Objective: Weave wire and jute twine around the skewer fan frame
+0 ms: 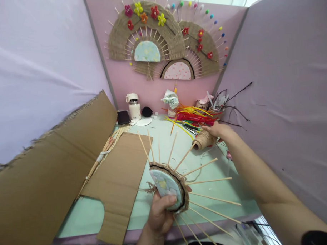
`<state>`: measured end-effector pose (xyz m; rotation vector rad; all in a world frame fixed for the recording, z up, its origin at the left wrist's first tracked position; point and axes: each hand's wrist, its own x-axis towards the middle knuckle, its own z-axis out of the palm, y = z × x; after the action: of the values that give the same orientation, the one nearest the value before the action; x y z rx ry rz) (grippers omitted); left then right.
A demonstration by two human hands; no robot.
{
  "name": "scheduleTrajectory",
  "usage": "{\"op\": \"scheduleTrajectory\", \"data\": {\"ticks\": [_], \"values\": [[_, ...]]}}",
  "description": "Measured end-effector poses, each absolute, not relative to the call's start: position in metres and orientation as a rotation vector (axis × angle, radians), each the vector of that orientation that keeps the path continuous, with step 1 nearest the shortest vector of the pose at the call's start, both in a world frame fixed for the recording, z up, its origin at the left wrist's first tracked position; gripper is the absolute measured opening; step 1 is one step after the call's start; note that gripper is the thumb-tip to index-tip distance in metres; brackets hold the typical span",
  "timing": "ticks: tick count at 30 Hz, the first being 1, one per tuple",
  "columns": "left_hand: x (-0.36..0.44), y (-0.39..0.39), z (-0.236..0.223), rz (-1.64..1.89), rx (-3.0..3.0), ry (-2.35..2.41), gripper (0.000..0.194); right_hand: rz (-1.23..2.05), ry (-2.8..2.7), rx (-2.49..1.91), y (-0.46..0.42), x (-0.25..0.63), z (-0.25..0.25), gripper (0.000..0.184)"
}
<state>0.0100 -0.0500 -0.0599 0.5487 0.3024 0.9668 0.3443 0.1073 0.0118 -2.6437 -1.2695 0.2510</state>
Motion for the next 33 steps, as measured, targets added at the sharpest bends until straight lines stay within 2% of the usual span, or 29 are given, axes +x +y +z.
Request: {"op": "scheduleTrajectory", "data": {"ticks": [3, 8, 14, 19, 24, 29, 33], "values": [[0.01, -0.051, -0.06, 0.977, 0.562, 0.299, 0.033, 0.461, -1.107, -2.569, 0.102, 0.337, 0.006, 0.096], [0.01, -0.052, -0.06, 0.982, 0.569, 0.336, 0.033, 0.335, -1.006, -2.363, 0.091, 0.329, 0.002, 0.084], [0.009, -0.051, -0.062, 0.956, 0.566, 0.329, 0.035, -0.037, -1.677, -1.733, 0.11, 0.288, 0.058, 0.072], [0.01, -0.052, -0.061, 0.98, 0.541, 0.329, 0.033, -0.199, -1.992, -1.176, 0.186, 0.21, 0.092, 0.078], [0.01, -0.053, -0.058, 0.998, 0.518, 0.33, 0.035, -0.183, -2.311, -1.069, 0.249, 0.161, 0.053, 0.077], [0.011, -0.054, -0.055, 0.978, 0.462, 0.3, 0.035, -0.193, -2.874, -1.077, 0.273, 0.167, 0.009, 0.071], [0.012, -0.054, -0.051, 0.97, 0.434, 0.287, 0.036, -0.22, -2.924, -0.951, 0.282, 0.176, -0.002, 0.068]]}}
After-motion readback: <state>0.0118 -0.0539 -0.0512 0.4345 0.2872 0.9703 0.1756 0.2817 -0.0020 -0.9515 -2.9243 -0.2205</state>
